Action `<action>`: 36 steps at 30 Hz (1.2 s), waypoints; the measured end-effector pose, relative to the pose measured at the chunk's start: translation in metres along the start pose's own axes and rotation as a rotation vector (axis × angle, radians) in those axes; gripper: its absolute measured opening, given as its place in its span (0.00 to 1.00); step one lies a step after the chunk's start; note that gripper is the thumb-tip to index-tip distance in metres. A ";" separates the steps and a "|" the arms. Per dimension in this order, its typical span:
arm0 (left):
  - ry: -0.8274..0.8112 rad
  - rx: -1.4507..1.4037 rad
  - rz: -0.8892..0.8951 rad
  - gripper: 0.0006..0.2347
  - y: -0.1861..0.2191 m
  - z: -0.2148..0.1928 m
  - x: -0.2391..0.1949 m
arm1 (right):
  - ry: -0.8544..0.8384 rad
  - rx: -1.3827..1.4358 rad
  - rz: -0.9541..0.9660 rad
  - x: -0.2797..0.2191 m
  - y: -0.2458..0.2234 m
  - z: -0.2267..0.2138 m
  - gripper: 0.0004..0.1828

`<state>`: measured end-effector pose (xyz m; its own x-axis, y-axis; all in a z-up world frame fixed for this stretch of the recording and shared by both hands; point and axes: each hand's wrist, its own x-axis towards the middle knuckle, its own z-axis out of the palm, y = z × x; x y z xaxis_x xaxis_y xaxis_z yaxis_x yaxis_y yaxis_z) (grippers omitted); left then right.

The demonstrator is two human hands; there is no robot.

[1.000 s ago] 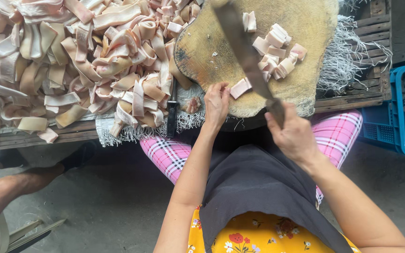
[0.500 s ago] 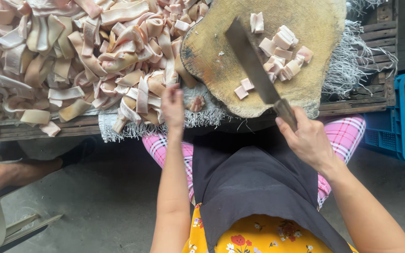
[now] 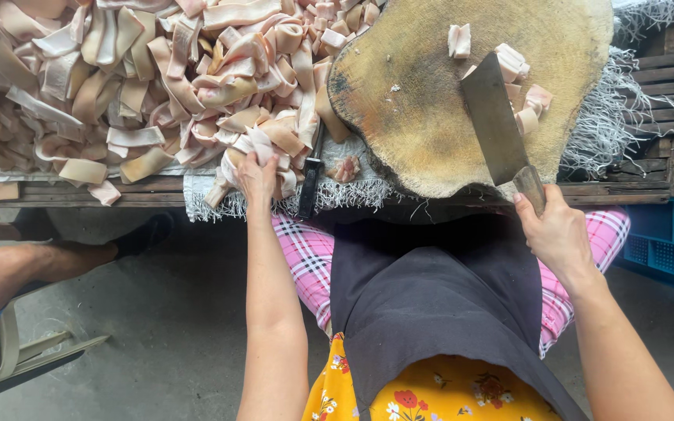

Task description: The person sits cross-legged and uses a large cleaver to chop strips of pale meat into small cubes on a wooden cutting board. They repeatedly pick up strips from a large pile on the left, cut them into pieces, and push the diced meat to the side of the board.

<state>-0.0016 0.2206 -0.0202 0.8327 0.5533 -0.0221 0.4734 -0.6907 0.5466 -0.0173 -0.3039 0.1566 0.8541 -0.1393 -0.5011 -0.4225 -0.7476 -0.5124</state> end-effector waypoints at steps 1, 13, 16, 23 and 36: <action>-0.089 -0.067 -0.033 0.17 0.014 -0.009 0.000 | -0.015 -0.013 -0.007 0.000 -0.003 -0.001 0.23; -1.065 -0.547 0.125 0.15 0.244 0.043 -0.066 | -0.130 -0.008 0.019 -0.001 -0.004 -0.003 0.24; -0.905 -0.342 0.193 0.16 0.245 0.067 -0.082 | -0.029 -0.038 -0.090 0.001 0.002 0.004 0.23; -0.622 -0.304 0.253 0.16 0.211 0.054 -0.097 | 0.115 0.063 -0.293 -0.007 -0.014 -0.004 0.23; -0.506 -0.276 0.287 0.11 0.193 0.040 -0.089 | -0.082 -0.139 -0.285 0.013 -0.017 0.017 0.22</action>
<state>0.0269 0.0196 0.0537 0.9797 0.0290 -0.1981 0.1761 -0.5959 0.7835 -0.0036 -0.2819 0.1474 0.9025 0.1370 -0.4084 -0.1193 -0.8315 -0.5426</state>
